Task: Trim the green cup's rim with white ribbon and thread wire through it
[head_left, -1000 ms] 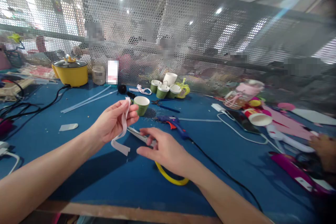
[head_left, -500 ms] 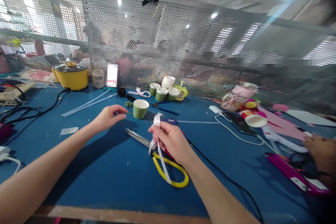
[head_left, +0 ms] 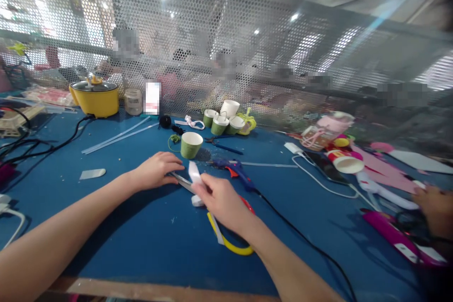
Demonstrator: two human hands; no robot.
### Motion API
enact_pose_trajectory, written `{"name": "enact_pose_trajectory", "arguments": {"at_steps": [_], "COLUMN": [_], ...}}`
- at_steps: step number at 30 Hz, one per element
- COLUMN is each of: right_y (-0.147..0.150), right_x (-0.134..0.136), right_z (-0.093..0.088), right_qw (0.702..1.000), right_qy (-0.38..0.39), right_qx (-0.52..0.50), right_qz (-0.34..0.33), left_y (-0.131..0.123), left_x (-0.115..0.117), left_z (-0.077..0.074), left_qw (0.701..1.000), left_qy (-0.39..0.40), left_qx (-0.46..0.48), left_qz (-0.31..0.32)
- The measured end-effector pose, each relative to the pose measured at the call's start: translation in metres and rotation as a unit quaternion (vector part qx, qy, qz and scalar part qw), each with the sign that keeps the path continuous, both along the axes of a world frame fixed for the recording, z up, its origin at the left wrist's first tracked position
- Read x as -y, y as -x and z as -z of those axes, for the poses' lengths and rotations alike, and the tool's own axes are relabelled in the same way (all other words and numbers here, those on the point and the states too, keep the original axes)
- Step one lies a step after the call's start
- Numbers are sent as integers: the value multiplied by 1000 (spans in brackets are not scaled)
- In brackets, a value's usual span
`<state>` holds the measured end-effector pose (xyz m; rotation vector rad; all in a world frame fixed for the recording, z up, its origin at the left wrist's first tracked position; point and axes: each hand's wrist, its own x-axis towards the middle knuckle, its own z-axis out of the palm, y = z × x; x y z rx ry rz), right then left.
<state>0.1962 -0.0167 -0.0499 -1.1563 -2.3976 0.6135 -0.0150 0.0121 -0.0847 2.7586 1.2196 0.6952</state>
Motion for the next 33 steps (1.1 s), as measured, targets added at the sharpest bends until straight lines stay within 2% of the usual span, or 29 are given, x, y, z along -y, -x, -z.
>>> {"name": "enact_pose_trajectory", "arguments": {"at_steps": [2,4,5,7,9,11,12,14,17,20,23,25,28,30,31,33], "right_y": [5,9,11,11,10,8,8,7,4,-4,-14,-18,-18,-18,-19,-22], "right_x": [11,19,21,20,16,11,10,9,7,1,-7,-8,-5,-1,1,3], "right_z": [-2,-3,-2,-1,0,1,1,1,-3,-7,-10,-12,-15,-19,-21,-26], "right_qw": [997,993,993,989,981,974,972,966,956,977,997,994,973,958,953,948], "right_qy": [7,23,43,106,164,193,200,221,249,171,44,15,-11,-29,-33,-23], "right_qx": [-19,-33,-42,-64,-87,-105,-111,-119,-143,-131,-14,96,232,285,301,316], "right_qz": [-75,-108,-105,-76,-58,-57,-58,-61,-58,3,64,45,6,10,18,32], "left_y": [11,18,19,12,-3,-21,-29,-39,-35,-12,20,38,47,40,33,14], "left_x": [-3,-2,2,13,27,39,44,47,40,25,7,-3,-9,-8,-5,1], "left_z": [-9,-21,-28,-41,-49,-49,-48,-43,-41,-45,-42,-34,-20,-14,-13,-10], "left_qw": [994,964,945,927,946,978,985,985,989,989,958,924,895,907,925,972], "left_qy": [10,60,103,158,168,139,127,156,141,69,2,-17,-46,-88,-101,-92], "left_qx": [73,197,263,330,279,149,102,59,25,19,-13,-50,-76,-69,-61,-36], "left_qz": [-86,-166,-163,-79,-2,44,48,35,-29,-131,-286,-378,-436,-406,-360,-212]}}
